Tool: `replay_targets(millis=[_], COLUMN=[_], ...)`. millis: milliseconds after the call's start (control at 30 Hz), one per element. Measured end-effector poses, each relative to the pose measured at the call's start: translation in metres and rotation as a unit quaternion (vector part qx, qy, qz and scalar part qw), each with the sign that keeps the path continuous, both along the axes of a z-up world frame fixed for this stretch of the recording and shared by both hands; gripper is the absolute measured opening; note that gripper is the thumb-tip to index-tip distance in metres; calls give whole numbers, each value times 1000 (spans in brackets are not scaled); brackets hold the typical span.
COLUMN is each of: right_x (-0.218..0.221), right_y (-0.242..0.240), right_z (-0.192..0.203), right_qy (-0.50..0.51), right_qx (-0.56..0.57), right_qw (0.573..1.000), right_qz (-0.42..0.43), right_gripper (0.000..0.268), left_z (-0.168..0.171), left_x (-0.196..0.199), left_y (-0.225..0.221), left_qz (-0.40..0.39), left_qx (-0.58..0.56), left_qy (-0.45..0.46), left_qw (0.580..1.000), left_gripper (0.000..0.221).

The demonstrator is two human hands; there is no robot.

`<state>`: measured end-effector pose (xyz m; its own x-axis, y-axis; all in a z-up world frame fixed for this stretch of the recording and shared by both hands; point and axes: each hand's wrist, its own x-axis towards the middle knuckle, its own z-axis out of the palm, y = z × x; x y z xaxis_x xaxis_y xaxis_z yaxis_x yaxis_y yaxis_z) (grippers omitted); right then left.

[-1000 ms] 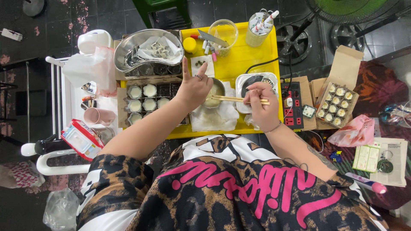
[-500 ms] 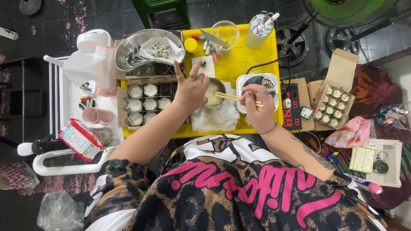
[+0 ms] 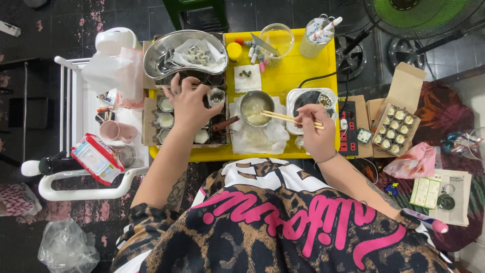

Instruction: The person stirs melted wax in a metal pot with chopsticks, then pours the wax into candle molds arranged in cartons on a yellow tray. They later pick up a finished candle and wipe it clean with a tissue.

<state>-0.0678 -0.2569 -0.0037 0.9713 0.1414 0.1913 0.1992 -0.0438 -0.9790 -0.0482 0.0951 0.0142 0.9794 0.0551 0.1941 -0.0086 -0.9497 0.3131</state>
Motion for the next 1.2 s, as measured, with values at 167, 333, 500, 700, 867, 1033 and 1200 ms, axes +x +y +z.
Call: replay_targets(millis=[167,333,500,700,867,1033,1200], right_x=[-4,-6,-8,-9,-13,-17,-11], right_y=[6,11,15,17,17,23,20], right_z=[-4,-10,-8,-2,2,24,27], right_qy=[23,17,-3,2,-10,-75,-40], right_qx=[17,16,7,-2,2,-17,-41], right_qw=[1000,1000,1000,1000,1000,997,998], right_qz=[5,-1,-10,-16,-17,-10,-7], right_gripper=[13,12,12,12,11,10,18], left_z=[-23,-25,-23,-44,-39,-29,-21], left_x=[-4,-4,0,2,-4,-15,-29], left_y=[4,3,3,12,15,12,0], left_qz=[-23,-14,3,-5,-17,27,34], left_qx=[49,42,31,37,-3,-58,-92], left_qy=[35,105,169,151,94,-4,-11], left_qw=[998,994,985,988,995,998,995], left_gripper=[51,54,52,59,51,41,34])
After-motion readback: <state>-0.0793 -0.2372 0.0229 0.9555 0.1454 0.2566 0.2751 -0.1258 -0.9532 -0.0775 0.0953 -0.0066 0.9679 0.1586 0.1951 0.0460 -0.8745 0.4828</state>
